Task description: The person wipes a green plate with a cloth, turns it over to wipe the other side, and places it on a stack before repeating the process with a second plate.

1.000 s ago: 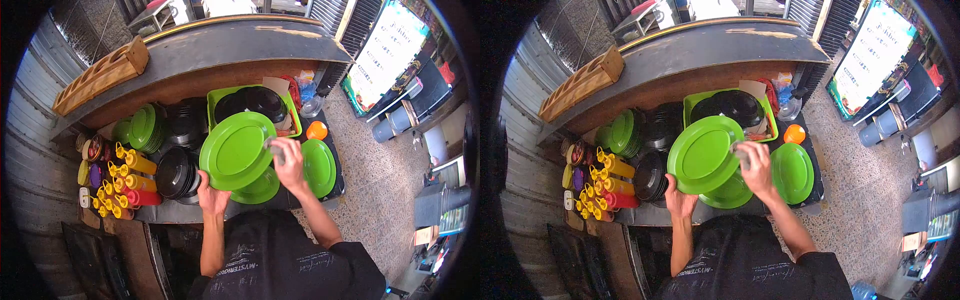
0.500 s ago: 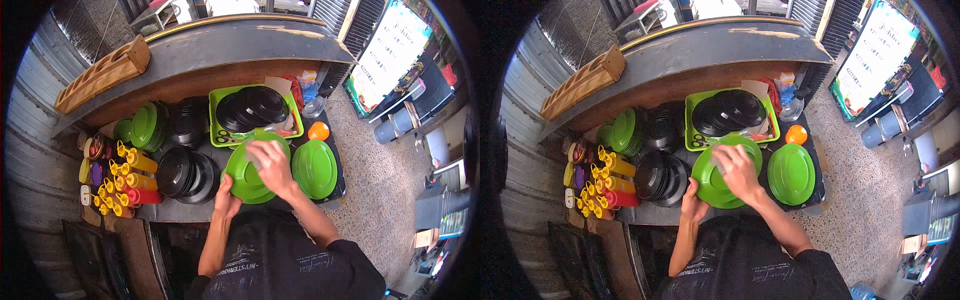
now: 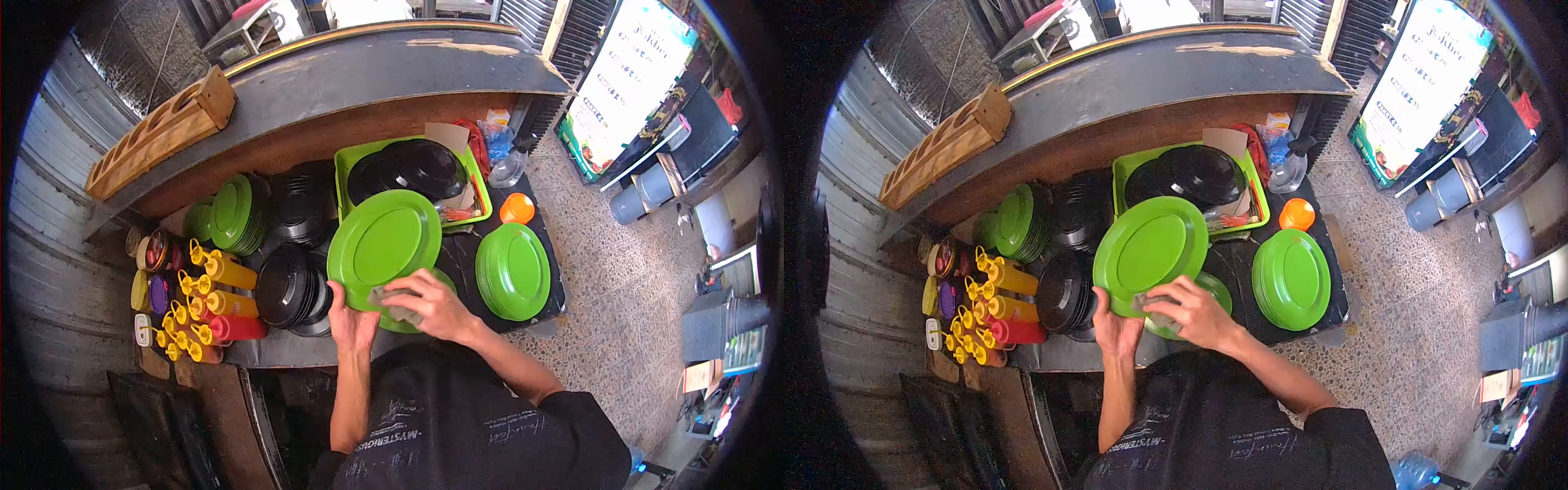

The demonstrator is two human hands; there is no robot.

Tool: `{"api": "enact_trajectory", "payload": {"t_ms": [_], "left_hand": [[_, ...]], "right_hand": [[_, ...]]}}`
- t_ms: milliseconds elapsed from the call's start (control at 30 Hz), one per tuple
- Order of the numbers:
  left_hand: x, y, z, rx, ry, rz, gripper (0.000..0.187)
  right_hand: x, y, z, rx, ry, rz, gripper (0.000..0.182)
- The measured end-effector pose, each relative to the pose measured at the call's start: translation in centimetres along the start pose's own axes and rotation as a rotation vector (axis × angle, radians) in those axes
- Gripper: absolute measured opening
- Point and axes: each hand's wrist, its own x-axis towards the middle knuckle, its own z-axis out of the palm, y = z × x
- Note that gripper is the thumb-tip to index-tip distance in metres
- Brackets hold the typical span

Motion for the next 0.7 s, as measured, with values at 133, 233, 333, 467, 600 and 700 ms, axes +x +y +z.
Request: {"api": "enact_trajectory", "payload": {"t_ms": [133,233,333,467,600,700], "left_hand": [[-0.2,0.1,0.4,-0.061,0.027,-0.013,0.063],[-0.6,-0.2,0.4,-0.052,0.043,-0.043,0.062],[-0.8,-1.2,0.5,-0.006,0.026,-0.066,0.061],[-0.6,-1.3,0.5,0.085,-0.027,-0.077,0.059],[-0.3,-1.0,0.1,0.039,-0.002,-0.059,0.061],[-0.1,-0.1,-0.2,0.059,-0.032,-0.017,0.063]], "right_hand": [[0.0,1.9,-1.3,-0.160,0.149,0.205,0.038],[1.0,4.1,-2.0,-0.186,0.443,0.304,0.048],[1.5,5.2,-2.4,-0.232,0.344,0.340,0.058],[1.8,3.2,-1.0,-0.265,0.177,0.217,0.064],[1.2,0.6,0.7,-0.127,0.073,0.092,0.071],[0.4,0.1,1.2,-0.037,0.035,0.043,0.068]]}}
